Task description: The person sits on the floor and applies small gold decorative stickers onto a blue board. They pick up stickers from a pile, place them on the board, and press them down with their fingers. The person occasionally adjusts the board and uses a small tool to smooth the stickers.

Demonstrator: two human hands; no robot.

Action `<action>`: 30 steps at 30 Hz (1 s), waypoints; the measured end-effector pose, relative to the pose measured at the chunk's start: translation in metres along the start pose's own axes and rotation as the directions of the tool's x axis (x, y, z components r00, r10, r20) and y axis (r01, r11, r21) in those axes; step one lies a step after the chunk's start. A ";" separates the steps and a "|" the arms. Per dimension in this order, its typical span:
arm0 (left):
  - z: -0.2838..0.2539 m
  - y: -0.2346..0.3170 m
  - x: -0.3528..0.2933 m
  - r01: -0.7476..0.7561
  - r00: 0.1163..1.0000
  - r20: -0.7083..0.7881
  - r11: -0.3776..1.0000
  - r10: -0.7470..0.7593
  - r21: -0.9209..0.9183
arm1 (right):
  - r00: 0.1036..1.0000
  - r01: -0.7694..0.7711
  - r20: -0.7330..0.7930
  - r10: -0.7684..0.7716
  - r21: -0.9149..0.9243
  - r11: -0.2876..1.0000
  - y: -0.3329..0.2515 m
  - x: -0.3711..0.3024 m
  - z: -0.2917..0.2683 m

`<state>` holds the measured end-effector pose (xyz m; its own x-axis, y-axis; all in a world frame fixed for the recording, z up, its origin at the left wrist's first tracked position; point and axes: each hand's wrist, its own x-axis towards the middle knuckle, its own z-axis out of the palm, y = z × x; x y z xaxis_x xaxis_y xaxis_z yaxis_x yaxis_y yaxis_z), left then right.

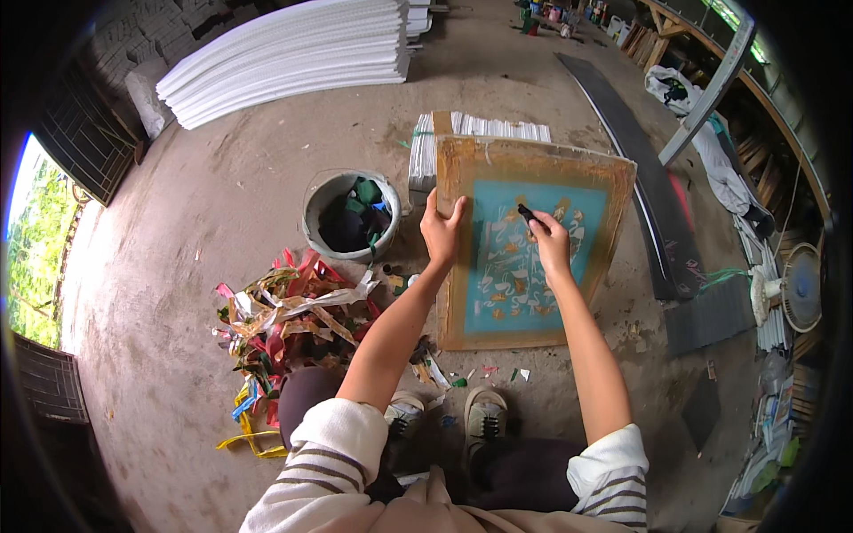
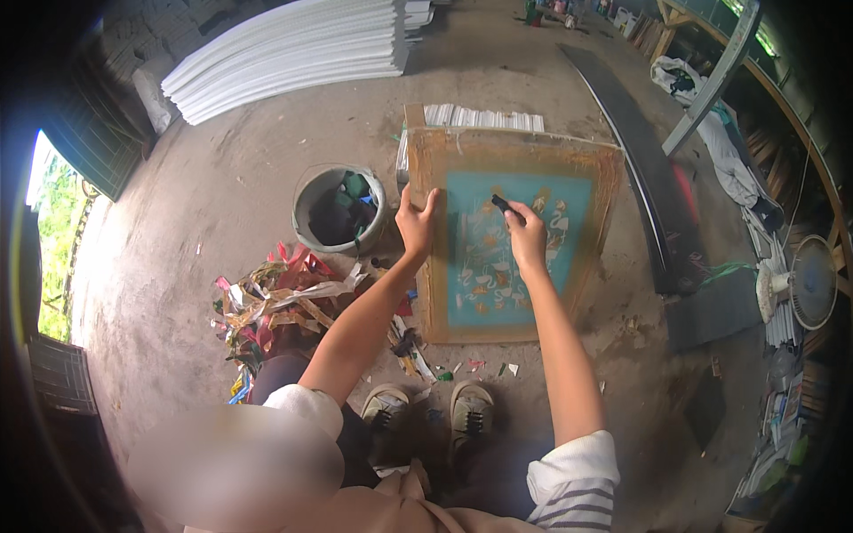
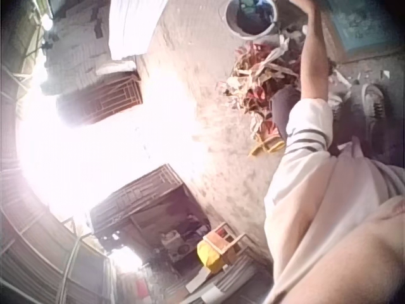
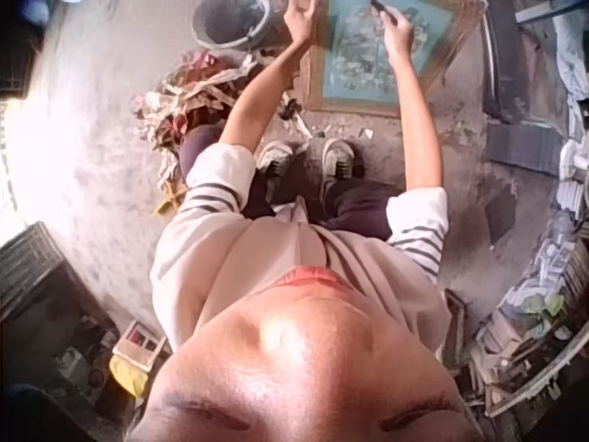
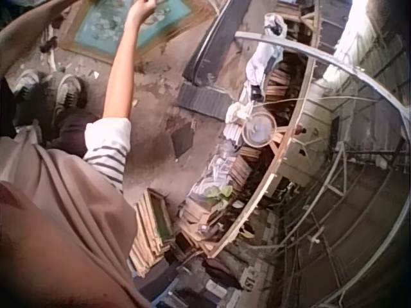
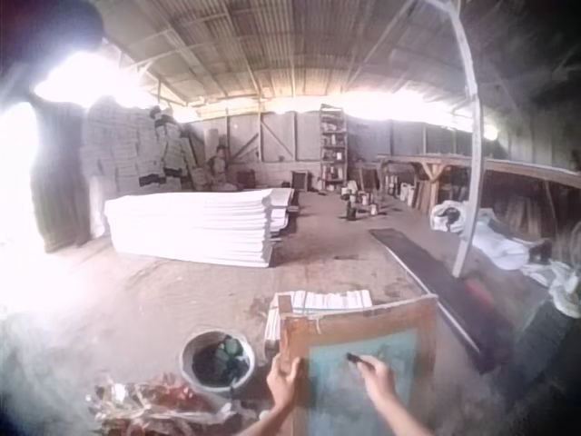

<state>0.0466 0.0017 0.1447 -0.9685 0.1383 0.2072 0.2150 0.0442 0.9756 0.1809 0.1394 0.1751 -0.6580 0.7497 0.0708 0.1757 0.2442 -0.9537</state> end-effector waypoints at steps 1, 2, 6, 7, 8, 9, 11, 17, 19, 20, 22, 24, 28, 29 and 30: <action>0.005 -0.011 0.006 -0.014 1.000 0.013 1.000 0.014 0.001 | 0.996 -0.083 0.023 0.083 0.017 0.996 0.018 0.003 0.008; 0.010 -0.022 0.013 -0.029 0.999 0.026 1.000 0.029 0.000 | 0.993 -0.114 -0.012 0.115 0.027 0.993 0.036 0.006 0.017; 0.024 -0.067 0.053 -0.118 0.993 0.005 0.987 0.118 0.112 | 0.962 -0.274 0.011 0.274 0.045 0.961 0.064 0.022 0.048; 0.029 -0.078 0.056 -0.080 0.997 0.021 0.990 0.078 0.115 | 0.961 -0.276 0.018 0.276 0.026 0.961 0.075 0.026 0.051; 0.032 -0.088 0.061 -0.044 0.999 0.036 0.992 0.040 0.117 | 0.961 -0.276 0.024 0.275 0.007 0.961 0.086 0.031 0.054; 0.035 -0.096 0.066 -0.010 0.999 0.051 0.993 0.004 0.119 | 0.961 -0.274 0.030 0.274 -0.011 0.962 0.095 0.036 0.056; 0.037 -0.108 0.072 0.061 0.994 0.081 0.988 -0.073 0.140 | 0.963 -0.270 -0.002 0.270 0.017 0.963 0.107 0.037 0.063; 0.046 -0.142 0.077 0.079 0.991 0.083 0.954 -0.107 0.290 | 0.964 -0.266 -0.003 0.266 -0.025 0.964 0.126 0.039 0.067; 0.045 -0.152 0.076 0.019 0.997 0.062 0.928 -0.045 0.373 | 0.970 -0.240 -0.045 0.238 -0.038 0.970 0.133 0.037 0.067; 0.043 -0.155 0.080 0.024 0.988 0.139 0.947 -0.072 0.320 | 0.973 -0.224 -0.063 0.221 -0.044 0.974 0.137 0.036 0.067; 0.043 -0.158 0.084 -0.121 0.989 0.131 0.882 0.068 0.455 | 0.972 -0.226 -0.078 0.222 -0.041 0.973 0.136 0.039 0.067; 0.030 -0.157 0.087 -0.143 0.979 0.200 0.805 0.031 0.575 | 0.972 -0.229 -0.071 0.226 -0.047 0.972 0.126 0.036 0.076; -0.007 -0.125 0.092 -0.415 0.797 0.582 0.553 -0.161 0.722 | 0.947 -0.215 0.232 0.224 -0.064 0.975 0.108 0.024 0.094; -0.026 -0.114 0.089 -0.590 0.708 0.696 0.440 -0.122 0.677 | 0.899 -0.227 0.367 0.237 -0.072 0.971 0.097 0.016 0.100; -0.048 -0.104 0.084 -0.636 0.630 0.759 0.449 -0.166 0.627 | 0.833 -0.236 0.495 0.246 -0.084 0.968 0.088 0.007 0.107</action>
<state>-0.0630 -0.0383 0.0638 -0.5506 0.8303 -0.0862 0.7918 0.5522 0.2610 0.1138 0.1003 0.0601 -0.8677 0.3802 -0.3203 0.3867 0.1111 -0.9155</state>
